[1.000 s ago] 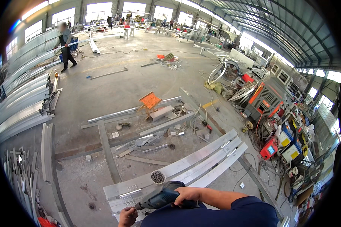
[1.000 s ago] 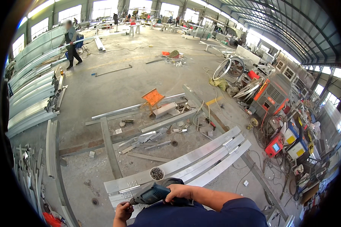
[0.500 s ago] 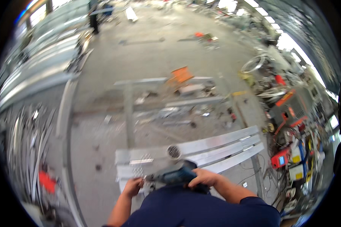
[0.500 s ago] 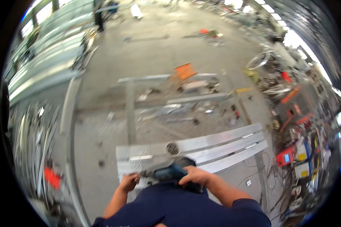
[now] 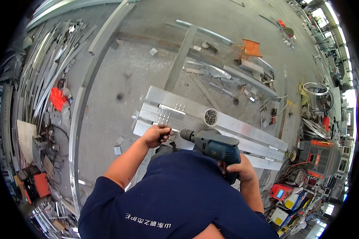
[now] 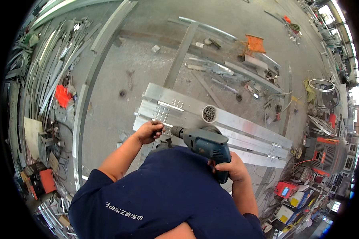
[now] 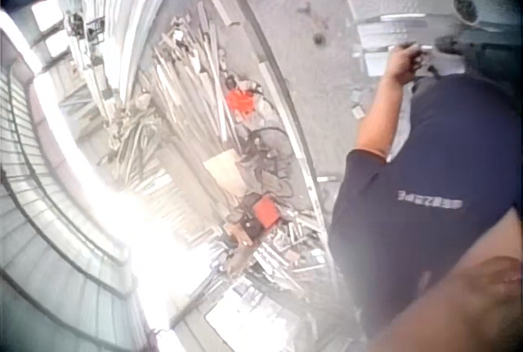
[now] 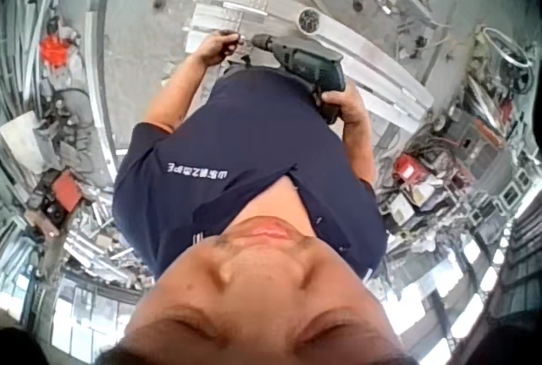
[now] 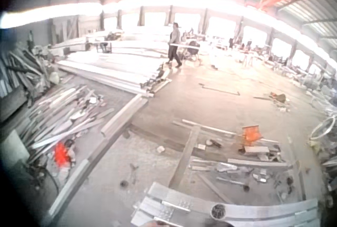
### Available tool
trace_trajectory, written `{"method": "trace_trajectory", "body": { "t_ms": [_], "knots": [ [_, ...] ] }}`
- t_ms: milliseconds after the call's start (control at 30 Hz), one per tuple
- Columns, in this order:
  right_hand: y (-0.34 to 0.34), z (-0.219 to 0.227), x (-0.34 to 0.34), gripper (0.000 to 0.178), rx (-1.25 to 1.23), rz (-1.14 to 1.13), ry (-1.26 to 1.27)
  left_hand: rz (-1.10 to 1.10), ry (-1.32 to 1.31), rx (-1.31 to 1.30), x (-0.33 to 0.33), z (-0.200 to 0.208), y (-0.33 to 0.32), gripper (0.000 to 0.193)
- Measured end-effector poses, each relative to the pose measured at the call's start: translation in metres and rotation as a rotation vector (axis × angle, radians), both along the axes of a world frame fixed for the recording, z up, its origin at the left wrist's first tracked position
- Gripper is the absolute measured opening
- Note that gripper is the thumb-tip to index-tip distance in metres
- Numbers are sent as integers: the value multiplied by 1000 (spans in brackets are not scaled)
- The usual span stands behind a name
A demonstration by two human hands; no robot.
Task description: The person uses a corded drill to drive screws into pre-drilled holes on a metal frame assembly. They repeatedly pick up screws from a nearby container and fasten them into the frame while seated on the floor in a workshop.
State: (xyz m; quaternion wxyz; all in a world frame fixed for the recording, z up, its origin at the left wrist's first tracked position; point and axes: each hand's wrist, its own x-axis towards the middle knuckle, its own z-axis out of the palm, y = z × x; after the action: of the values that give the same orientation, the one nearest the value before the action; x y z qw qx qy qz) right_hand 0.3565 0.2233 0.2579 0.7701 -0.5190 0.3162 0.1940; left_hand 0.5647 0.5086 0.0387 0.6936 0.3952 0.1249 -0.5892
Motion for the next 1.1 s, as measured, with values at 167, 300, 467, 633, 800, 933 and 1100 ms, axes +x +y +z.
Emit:
{"method": "trace_trajectory", "body": {
  "t_ms": [167, 300, 467, 633, 800, 933, 1100],
  "knots": [
    [-2, 1, 1, 43, -2, -32, -3, 110, 106, -135, -6, 3, 1, 10],
    [-4, 0, 2, 44, 7, -28, -8, 131, 99, -87, -8, 12, -7, 10],
    [-4, 1, 4, 47, -9, -13, 1, 110, 39, 9, -4, 8, -4, 14],
    [-5, 0, 6, 48, -5, -8, 11, 74, 28, 5, -3, -2, 1, 18],
    [-6, 1, 8, 47, -5, 8, 14, 80, 54, -18, -7, -3, -2, 19],
    [-6, -3, 8, 53, -11, 14, 18, 51, 35, -25, -11, -6, -5, 20],
    [-6, -4, 8, 57, -34, 23, 27, 97, 129, -131, -15, -2, -8, 22]
  ]
}}
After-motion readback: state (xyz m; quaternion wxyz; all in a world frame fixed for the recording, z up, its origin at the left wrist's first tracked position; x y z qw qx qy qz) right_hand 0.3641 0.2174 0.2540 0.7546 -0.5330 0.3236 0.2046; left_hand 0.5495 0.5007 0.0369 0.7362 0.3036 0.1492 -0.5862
